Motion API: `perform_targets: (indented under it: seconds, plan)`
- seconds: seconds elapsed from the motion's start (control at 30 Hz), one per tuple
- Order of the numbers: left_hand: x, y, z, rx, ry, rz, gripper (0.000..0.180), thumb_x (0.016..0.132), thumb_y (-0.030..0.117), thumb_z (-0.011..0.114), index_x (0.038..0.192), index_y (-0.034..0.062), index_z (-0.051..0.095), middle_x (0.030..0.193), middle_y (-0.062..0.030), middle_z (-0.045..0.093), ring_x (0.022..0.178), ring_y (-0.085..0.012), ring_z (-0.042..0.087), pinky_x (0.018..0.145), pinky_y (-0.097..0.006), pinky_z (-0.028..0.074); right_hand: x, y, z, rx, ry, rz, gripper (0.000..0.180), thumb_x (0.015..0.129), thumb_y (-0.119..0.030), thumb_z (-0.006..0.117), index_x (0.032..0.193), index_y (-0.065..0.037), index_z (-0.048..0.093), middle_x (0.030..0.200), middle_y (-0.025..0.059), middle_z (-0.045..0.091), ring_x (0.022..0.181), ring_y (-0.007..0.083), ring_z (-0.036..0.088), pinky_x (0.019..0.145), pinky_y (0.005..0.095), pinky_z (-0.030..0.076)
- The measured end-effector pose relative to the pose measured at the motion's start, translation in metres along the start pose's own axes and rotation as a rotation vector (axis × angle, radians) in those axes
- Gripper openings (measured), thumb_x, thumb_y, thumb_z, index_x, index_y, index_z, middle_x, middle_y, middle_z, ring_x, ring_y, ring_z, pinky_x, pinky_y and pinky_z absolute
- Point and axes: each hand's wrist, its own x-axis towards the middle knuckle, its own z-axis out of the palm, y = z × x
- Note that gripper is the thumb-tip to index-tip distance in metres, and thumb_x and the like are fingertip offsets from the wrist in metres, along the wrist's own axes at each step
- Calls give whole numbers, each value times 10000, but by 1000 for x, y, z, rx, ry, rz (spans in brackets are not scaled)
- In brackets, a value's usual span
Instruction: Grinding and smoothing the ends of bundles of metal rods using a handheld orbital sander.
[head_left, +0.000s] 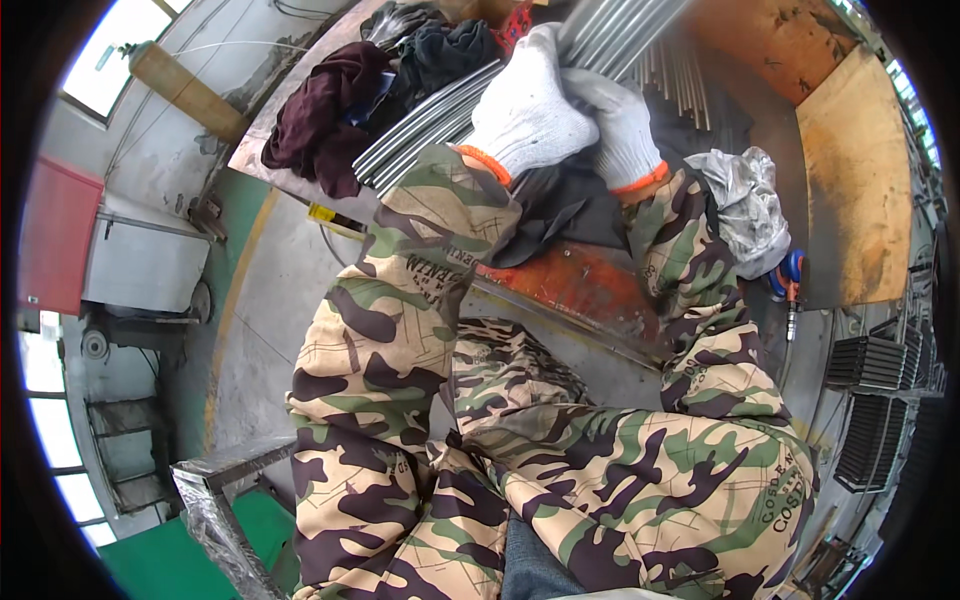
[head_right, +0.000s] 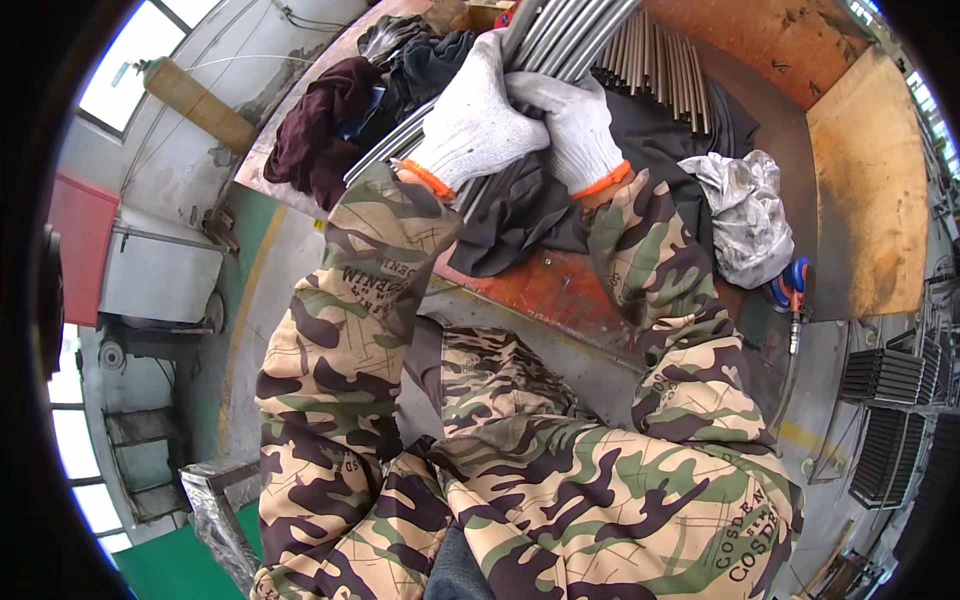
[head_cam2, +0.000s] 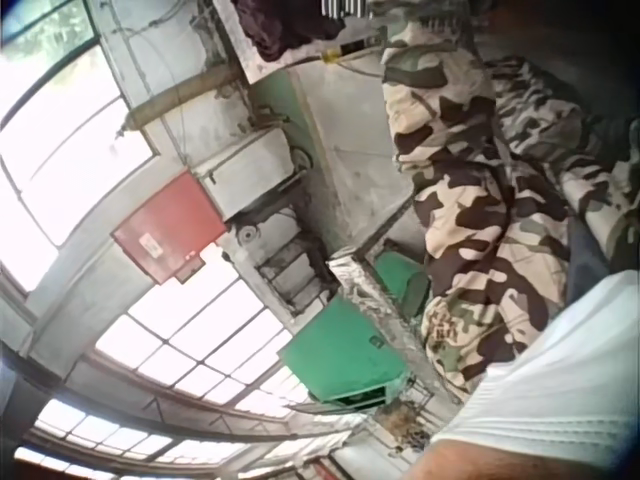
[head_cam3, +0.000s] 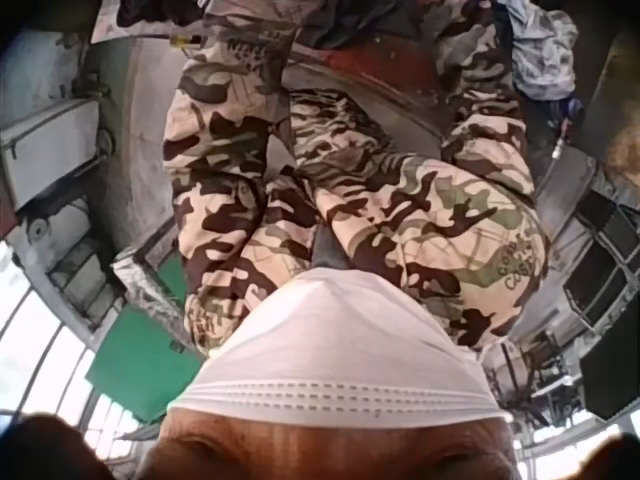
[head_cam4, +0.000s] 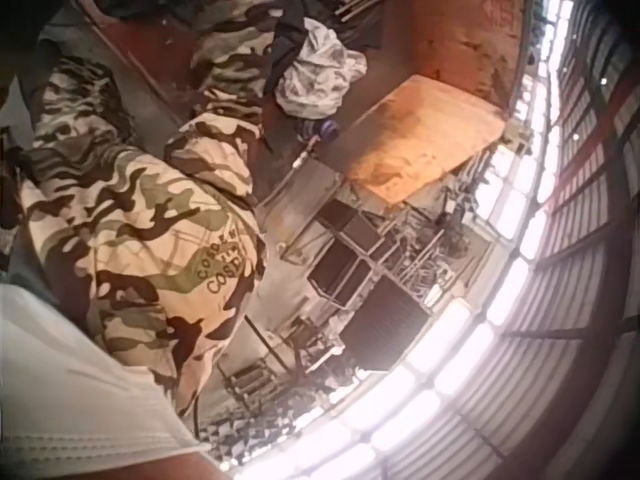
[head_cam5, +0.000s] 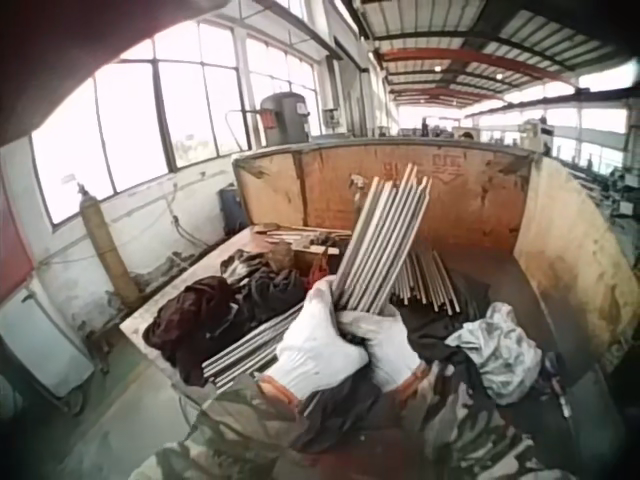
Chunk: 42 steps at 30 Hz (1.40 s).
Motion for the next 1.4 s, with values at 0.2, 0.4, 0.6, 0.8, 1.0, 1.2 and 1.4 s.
perform_targets:
  seconds: [0.2, 0.4, 0.6, 0.8, 1.0, 1.2, 1.4]
  plan:
    - [-31, -29, 48, -624, 138, 85, 802, 796, 175, 813, 1473, 58, 401, 1296, -166, 641, 1184, -248, 649, 1034, -375, 512, -18, 16, -11, -296, 57, -36, 478, 744, -60, 896, 1174, 2, 694, 1109, 88, 770, 1002, 167, 728, 936, 327, 576]
    - [-53, -72, 90, -989, 31, -169, 875, 763, 176, 851, 1483, 42, 373, 1355, -146, 583, 1262, -234, 601, 1060, -372, 493, -47, 41, -23, -362, 38, 133, 494, 698, -97, 925, 1125, -12, 690, 1077, 93, 772, 1010, 172, 733, 937, 344, 575]
    - [-76, -72, 86, -491, 155, -230, 921, 690, 176, 868, 1463, 9, 399, 1331, -189, 612, 1244, -283, 621, 1054, -379, 499, -34, 27, -17, -350, -56, 97, 484, 692, -136, 929, 1104, -11, 709, 1040, 90, 776, 952, 163, 737, 893, 339, 581]
    - [-90, -97, 122, -626, 233, -324, 713, 733, 205, 879, 1319, 15, 520, 1196, -164, 697, 1120, -240, 687, 970, -356, 542, -62, 78, -24, -445, 101, 81, 462, 709, -182, 947, 1049, 10, 699, 998, 111, 779, 879, 175, 756, 820, 342, 610]
    - [-94, -83, 119, -647, 231, -379, 514, 762, 224, 807, 1199, 53, 598, 991, -127, 715, 926, -271, 721, 809, -380, 570, -72, 57, -14, -438, 165, 117, 416, 716, -128, 945, 1034, 6, 713, 950, 74, 764, 859, 150, 731, 770, 328, 597]
    - [-78, -26, 67, -226, 432, 102, 470, 669, 162, 739, 1108, 41, 623, 1011, -204, 665, 998, -437, 647, 860, -488, 539, -67, -17, 19, -408, 221, -272, 433, 763, 59, 762, 1181, 18, 654, 1107, 166, 690, 933, 253, 699, 972, 428, 547]
    - [-104, -1, -13, 19, 483, 235, 544, 611, 201, 757, 1109, 26, 628, 1000, -171, 664, 957, -381, 659, 853, -487, 509, -63, -35, 66, 53, -154, -391, 523, 864, -140, 689, 1339, 4, 523, 1235, 206, 650, 1175, 360, 636, 1120, 557, 438]
